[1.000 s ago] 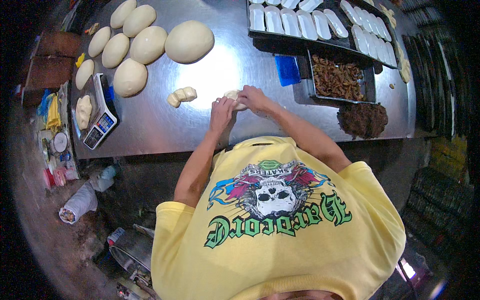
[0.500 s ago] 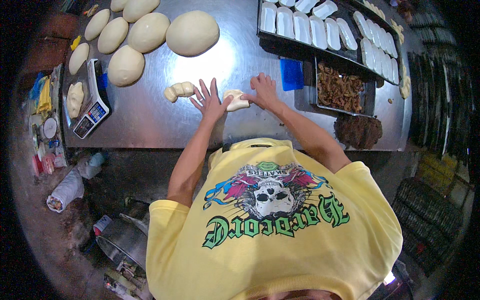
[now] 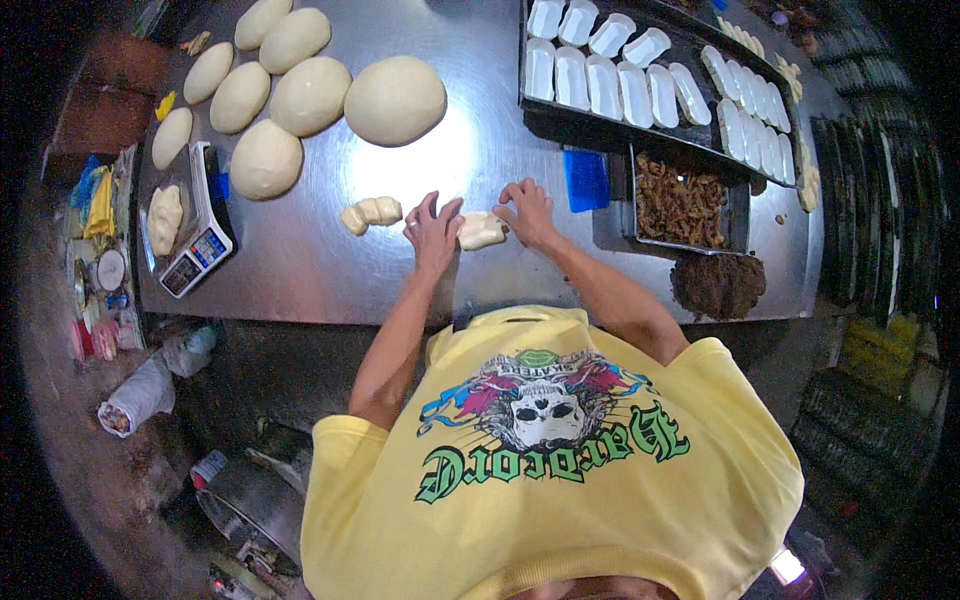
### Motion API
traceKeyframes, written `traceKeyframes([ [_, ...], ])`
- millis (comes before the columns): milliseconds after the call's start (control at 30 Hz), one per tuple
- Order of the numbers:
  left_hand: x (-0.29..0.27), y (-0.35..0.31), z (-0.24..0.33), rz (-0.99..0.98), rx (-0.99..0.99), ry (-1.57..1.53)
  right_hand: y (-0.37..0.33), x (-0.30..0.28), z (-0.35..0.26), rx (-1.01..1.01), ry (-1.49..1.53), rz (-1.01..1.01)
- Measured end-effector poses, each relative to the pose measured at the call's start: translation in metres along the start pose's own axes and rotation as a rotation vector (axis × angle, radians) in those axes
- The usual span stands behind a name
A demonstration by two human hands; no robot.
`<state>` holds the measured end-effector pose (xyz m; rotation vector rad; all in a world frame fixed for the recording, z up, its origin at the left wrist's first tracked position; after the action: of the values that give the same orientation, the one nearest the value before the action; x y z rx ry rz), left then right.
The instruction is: The person flattens dough balls, adds a brown filling, rolls them into logs, and places them on a tray. The person repeats this process multiple times while other workers perform similar tasks nearby.
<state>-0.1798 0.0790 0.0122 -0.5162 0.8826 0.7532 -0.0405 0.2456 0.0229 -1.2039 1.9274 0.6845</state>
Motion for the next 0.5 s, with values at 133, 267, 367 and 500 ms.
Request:
traceKeyframes([
  [133,0.016,0.017,0.020,-0.157,0.119,0.100,0.005,0.029,-0.008,-0.188,0.013,-0.057],
  [267,0.017,0.025,0.003,-0.083,0.132,0.081,0.009,0.012,-0.018,-0.084,0.029,0.031],
  [367,0.004,0.033,0.016,0.031,0.061,0.019,0.015,0.002,-0.011,0.045,-0.016,0.147],
  [500,0.007,0.038,0.002,0.034,0.037,0.029,0.016,0.007,-0.008,0.064,-0.029,0.183],
])
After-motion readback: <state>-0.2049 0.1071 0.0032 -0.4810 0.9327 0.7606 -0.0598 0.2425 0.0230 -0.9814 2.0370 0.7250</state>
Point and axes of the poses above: each hand's wrist, its own y-axis towards the middle knuckle, its own x-axis out of the palm, z = x × y, the point moved 4 cm from there along y, towards the middle knuckle, and after that the axes turned 15 degrees about -x, right-handed, at the moved point
